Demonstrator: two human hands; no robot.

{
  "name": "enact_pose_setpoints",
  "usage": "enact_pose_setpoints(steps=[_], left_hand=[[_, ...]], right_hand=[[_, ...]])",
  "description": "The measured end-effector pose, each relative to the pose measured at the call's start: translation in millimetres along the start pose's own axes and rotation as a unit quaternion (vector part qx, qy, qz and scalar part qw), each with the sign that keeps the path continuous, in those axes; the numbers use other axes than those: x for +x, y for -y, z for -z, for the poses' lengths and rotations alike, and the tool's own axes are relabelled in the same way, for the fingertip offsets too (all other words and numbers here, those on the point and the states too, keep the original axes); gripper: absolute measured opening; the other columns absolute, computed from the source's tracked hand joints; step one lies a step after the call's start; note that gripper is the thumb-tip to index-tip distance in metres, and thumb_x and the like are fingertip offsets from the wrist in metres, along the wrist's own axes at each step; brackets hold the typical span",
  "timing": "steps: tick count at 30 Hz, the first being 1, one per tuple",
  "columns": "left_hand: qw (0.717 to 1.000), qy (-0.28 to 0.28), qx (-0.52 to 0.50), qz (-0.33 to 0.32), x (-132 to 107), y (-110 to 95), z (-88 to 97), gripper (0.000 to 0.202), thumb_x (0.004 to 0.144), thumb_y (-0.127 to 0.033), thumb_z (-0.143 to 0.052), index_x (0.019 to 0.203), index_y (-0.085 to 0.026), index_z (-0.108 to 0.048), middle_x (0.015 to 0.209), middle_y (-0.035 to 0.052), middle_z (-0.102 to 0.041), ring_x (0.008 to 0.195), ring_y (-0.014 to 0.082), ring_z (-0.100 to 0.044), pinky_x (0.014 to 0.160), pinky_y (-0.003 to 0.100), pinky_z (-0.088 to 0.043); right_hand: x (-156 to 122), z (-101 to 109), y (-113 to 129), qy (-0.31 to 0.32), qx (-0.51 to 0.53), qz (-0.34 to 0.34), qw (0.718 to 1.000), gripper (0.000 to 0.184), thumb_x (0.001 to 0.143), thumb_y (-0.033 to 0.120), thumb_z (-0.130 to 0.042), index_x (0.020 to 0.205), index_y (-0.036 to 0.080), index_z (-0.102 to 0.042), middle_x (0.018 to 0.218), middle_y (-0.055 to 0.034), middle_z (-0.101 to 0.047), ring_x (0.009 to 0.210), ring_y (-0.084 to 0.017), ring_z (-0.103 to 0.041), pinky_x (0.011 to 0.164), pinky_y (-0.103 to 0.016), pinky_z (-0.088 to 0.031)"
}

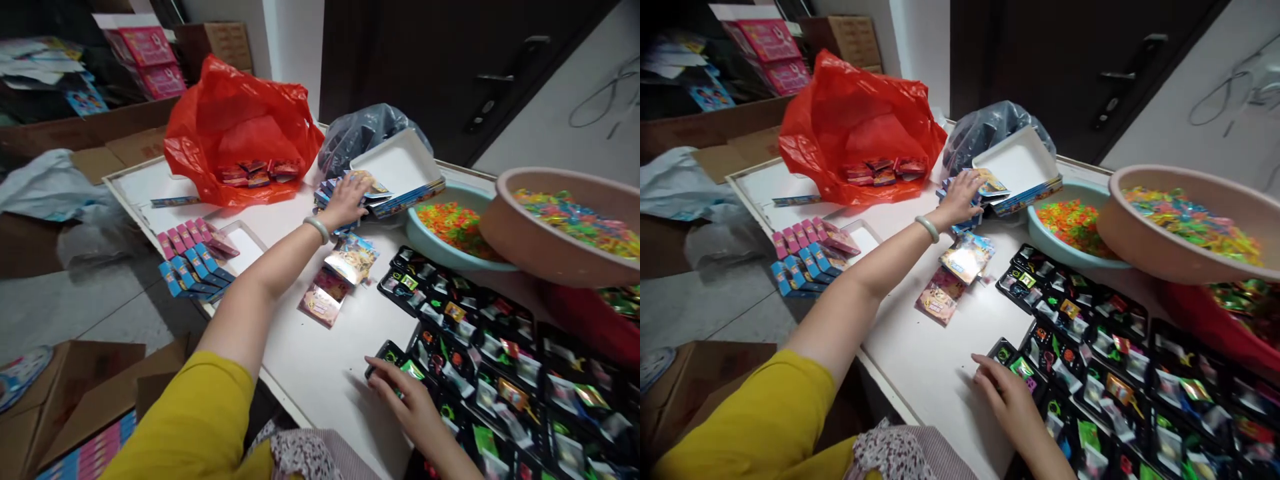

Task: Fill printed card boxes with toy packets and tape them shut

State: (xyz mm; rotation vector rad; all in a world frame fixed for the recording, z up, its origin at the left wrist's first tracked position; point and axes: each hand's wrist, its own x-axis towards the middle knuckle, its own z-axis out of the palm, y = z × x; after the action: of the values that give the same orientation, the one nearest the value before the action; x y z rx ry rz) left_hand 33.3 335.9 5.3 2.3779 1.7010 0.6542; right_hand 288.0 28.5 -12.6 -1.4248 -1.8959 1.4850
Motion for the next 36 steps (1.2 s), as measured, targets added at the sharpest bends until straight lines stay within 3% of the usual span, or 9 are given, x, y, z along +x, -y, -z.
enact_pose_setpoints(steps=[4, 8, 12, 15, 20, 24, 29, 33, 36], left_hand=[[0.997, 0.055, 0.045, 0.035, 24.0, -28.2, -23.8, 0.053, 0.080, -0.011, -0.057, 0.132, -0.014, -0.050, 0.148, 0.0174, -0.039, 0.142, 0.0353, -0.024, 0.114, 0.055, -0.017], [0.999, -0.047, 0.010, 0.008, 30.5, -21.0, -20.6, 0.029, 0.086, -0.009, -0.042, 0.106, -0.012, -0.063, 0.118, 0.0165, -0.062, 0.120, 0.0291, -0.050, 0.105, 0.046, -0.035], [0.975, -0.199, -0.079, -0.060, 20.6, -10.6, 24.9, 0.020, 0.092, -0.015, -0.042, 0.097, -0.016, -0.061, 0.100, 0.0098, -0.065, 0.100, 0.0219, -0.060, 0.094, 0.036, -0.044], [0.948, -0.261, -0.160, -0.088, -7.0, -27.3, 73.2, 0.018, 0.095, -0.023, -0.043, 0.096, -0.017, -0.060, 0.092, 0.0052, -0.064, 0.091, 0.0169, -0.061, 0.086, 0.030, -0.047], [0.942, -0.170, -0.285, -0.050, -87.9, -86.4, 118.0, 0.012, 0.090, -0.023, -0.052, 0.092, -0.015, -0.061, 0.084, 0.0024, -0.064, 0.081, 0.0140, -0.060, 0.075, 0.025, -0.048], [0.916, -0.068, -0.394, 0.038, -168.6, -112.2, 99.4, 0.013, 0.090, -0.027, -0.054, 0.094, -0.017, -0.061, 0.088, 0.0024, -0.064, 0.082, 0.0141, -0.061, 0.073, 0.023, -0.049], [0.837, -0.058, -0.537, 0.087, -273.6, -114.4, 38.9, 0.036, 0.086, -0.036, -0.064, 0.118, -0.025, -0.051, 0.105, 0.0045, -0.063, 0.089, 0.0155, -0.063, 0.074, 0.026, -0.054], [0.868, -0.037, -0.487, 0.089, -334.1, -119.6, 11.3, 0.041, 0.090, -0.026, -0.059, 0.129, -0.025, -0.049, 0.115, 0.0085, -0.060, 0.103, 0.0175, -0.061, 0.082, 0.028, -0.054], [0.907, -0.003, -0.419, 0.044, -350.6, -125.4, 11.9, 0.043, 0.091, -0.023, -0.056, 0.134, -0.025, -0.050, 0.118, 0.0104, -0.058, 0.110, 0.0190, -0.057, 0.085, 0.031, -0.054]], right_hand=[[2.5, -9.0, 11.3, 0.006, 0.013, 0.032, 0.999, 0.035, 0.092, 0.041, -0.048, 0.114, 0.021, -0.068, 0.082, -0.0054, -0.073, 0.072, -0.018, -0.069, 0.069, -0.029, -0.056], [-10.1, -8.2, 0.8, -0.005, 0.024, 0.030, 0.999, 0.033, 0.093, 0.040, -0.049, 0.113, 0.021, -0.068, 0.088, -0.0065, -0.074, 0.073, -0.019, -0.069, 0.070, -0.030, -0.057], [-6.2, 10.0, -1.4, -0.063, 0.016, 0.068, 0.996, 0.026, 0.092, 0.036, -0.054, 0.110, 0.025, -0.068, 0.094, -0.0060, -0.073, 0.083, -0.020, -0.070, 0.077, -0.032, -0.058], [16.1, 28.2, 19.0, -0.167, 0.014, 0.138, 0.976, 0.027, 0.091, 0.034, -0.056, 0.116, 0.027, -0.064, 0.111, -0.0076, -0.069, 0.100, -0.021, -0.066, 0.081, -0.034, -0.057], [52.6, 32.9, 65.5, -0.272, 0.071, 0.206, 0.937, 0.064, 0.085, 0.037, -0.064, 0.143, 0.033, -0.036, 0.149, -0.0104, -0.039, 0.133, -0.026, -0.044, 0.088, -0.039, -0.055], [47.8, 3.8, 64.5, -0.243, 0.136, 0.195, 0.940, 0.062, 0.085, 0.037, -0.064, 0.141, 0.034, -0.035, 0.128, -0.0092, -0.058, 0.102, -0.021, -0.063, 0.074, -0.034, -0.058], [8.7, -42.5, 24.1, -0.222, 0.254, 0.106, 0.936, 0.056, 0.087, 0.037, -0.060, 0.138, 0.033, -0.036, 0.110, -0.0066, -0.065, 0.089, -0.019, -0.068, 0.077, -0.036, -0.059], [-22.3, -58.7, -4.1, -0.183, 0.227, 0.067, 0.954, 0.049, 0.086, 0.038, -0.060, 0.132, 0.031, -0.045, 0.112, -0.0066, -0.064, 0.091, -0.019, -0.067, 0.080, -0.036, -0.058], [-35.2, -53.9, -12.1, -0.176, 0.124, 0.070, 0.974, 0.033, 0.089, 0.039, -0.056, 0.120, 0.028, -0.056, 0.104, -0.0051, -0.065, 0.086, -0.019, -0.066, 0.079, -0.036, -0.057]])
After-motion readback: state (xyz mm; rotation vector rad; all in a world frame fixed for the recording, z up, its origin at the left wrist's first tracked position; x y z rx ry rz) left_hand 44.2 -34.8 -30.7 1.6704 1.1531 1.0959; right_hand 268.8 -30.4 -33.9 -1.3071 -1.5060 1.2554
